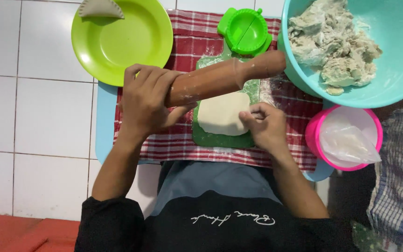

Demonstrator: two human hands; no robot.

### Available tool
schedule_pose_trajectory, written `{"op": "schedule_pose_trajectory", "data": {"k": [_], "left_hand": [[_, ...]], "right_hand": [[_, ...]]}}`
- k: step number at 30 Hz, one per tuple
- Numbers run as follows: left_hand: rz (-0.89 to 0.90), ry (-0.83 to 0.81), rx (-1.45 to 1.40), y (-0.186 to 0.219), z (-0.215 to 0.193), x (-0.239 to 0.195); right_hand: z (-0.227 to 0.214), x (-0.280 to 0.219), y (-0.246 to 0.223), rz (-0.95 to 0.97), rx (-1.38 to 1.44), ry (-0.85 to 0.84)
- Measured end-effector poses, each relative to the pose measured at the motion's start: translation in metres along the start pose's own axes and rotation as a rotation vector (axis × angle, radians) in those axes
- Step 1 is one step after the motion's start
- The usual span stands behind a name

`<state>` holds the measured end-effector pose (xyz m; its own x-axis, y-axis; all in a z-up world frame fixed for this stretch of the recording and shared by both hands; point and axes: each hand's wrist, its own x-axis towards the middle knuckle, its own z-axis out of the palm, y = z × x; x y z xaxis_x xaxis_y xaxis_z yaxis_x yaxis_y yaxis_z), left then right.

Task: Rolling out dough with a rolling pin and using a plastic mold to shape pastries.

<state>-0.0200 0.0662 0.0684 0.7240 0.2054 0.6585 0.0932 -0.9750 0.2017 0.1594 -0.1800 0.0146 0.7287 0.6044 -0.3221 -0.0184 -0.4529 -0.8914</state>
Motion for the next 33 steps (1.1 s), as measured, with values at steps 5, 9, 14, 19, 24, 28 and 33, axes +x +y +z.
{"op": "schedule_pose_trajectory", "data": {"k": [5, 9, 14, 19, 24, 28, 33], "left_hand": [[-0.004, -0.059, 0.048, -0.005, 0.013, -0.003], [-0.028, -0.049, 0.053, -0.009, 0.018, -0.001], [-0.035, -0.052, 0.049, -0.010, 0.017, 0.001], [-0.056, -0.073, -0.017, -0.004, 0.020, 0.004], [-0.033, -0.079, -0.016, 0.006, 0.024, 0.013], [-0.018, -0.069, -0.004, 0.009, 0.028, 0.015], [-0.045, -0.063, -0.011, 0.010, 0.027, 0.019]], "right_hand": [[-0.015, -0.001, -0.008, -0.297, -0.289, 0.148], [-0.004, 0.020, -0.012, -0.970, -0.975, 0.292], [0.017, 0.020, -0.035, -0.634, -1.233, -0.071], [0.025, 0.030, -0.041, -0.624, -1.265, -0.014], [0.032, 0.014, -0.054, -0.449, -1.179, -0.267], [0.032, 0.027, -0.053, -0.487, -1.226, -0.158], [0.021, 0.023, -0.056, -0.501, -1.212, -0.088]]}}
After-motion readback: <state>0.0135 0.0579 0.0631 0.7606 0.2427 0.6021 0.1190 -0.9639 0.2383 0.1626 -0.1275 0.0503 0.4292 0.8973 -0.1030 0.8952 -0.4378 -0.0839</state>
